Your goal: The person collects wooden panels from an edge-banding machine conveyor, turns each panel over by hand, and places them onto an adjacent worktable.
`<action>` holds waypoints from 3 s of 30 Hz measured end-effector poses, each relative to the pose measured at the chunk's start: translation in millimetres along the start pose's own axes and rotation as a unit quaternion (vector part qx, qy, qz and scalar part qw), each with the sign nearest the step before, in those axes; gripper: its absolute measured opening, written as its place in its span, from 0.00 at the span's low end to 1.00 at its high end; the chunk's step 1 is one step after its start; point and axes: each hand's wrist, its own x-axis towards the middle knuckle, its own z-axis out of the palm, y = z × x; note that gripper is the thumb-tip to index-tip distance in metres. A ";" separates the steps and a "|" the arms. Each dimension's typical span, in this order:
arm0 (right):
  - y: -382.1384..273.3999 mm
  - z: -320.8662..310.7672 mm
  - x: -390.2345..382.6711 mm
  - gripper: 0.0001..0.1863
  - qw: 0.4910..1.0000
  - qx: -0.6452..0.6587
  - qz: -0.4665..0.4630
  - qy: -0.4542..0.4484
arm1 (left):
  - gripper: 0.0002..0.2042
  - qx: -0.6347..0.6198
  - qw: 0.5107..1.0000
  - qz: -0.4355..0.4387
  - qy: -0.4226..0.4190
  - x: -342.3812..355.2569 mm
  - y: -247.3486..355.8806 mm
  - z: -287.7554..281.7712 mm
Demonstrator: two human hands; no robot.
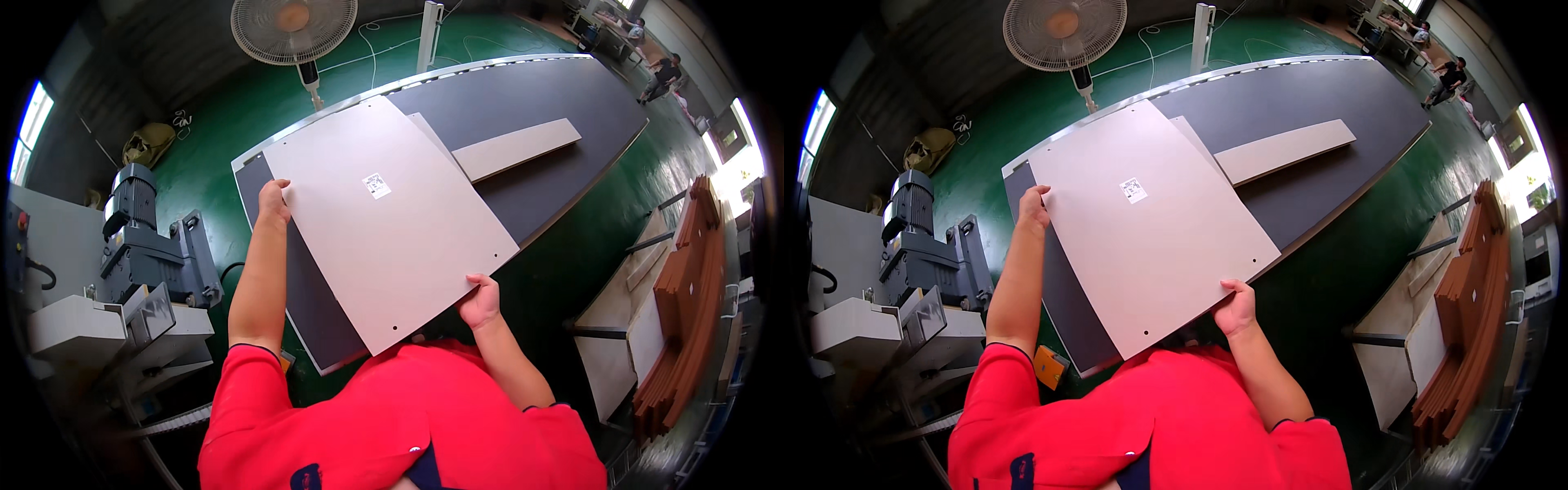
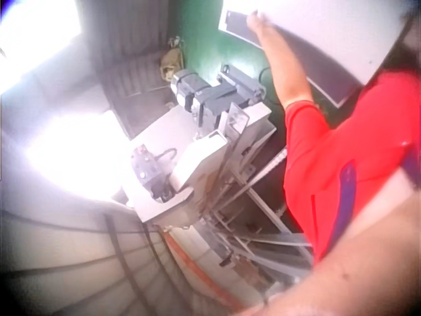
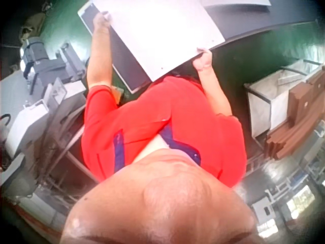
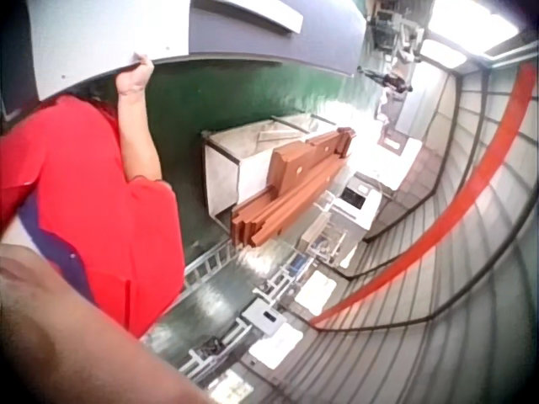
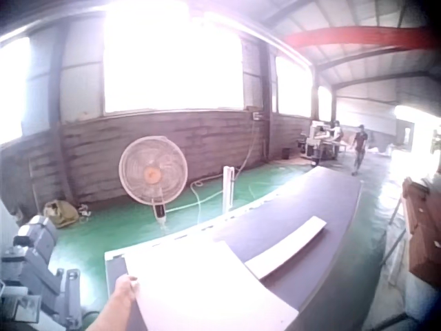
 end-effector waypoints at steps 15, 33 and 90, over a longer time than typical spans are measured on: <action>16.0 -8.5 -5.6 0.24 0.998 -0.028 0.047 0.032 | 0.29 0.236 0.963 0.100 -0.084 7.2 -12.2 3.8; -147.5 26.5 93.6 0.35 0.712 -0.675 -0.159 0.111 | 0.39 0.348 0.936 0.054 -0.008 -131.2 -59.9 11.1; -371.4 87.3 218.9 0.59 0.314 -0.904 -0.138 -0.256 | 0.35 -0.189 0.919 -0.214 -0.271 -193.7 -299.7 424.4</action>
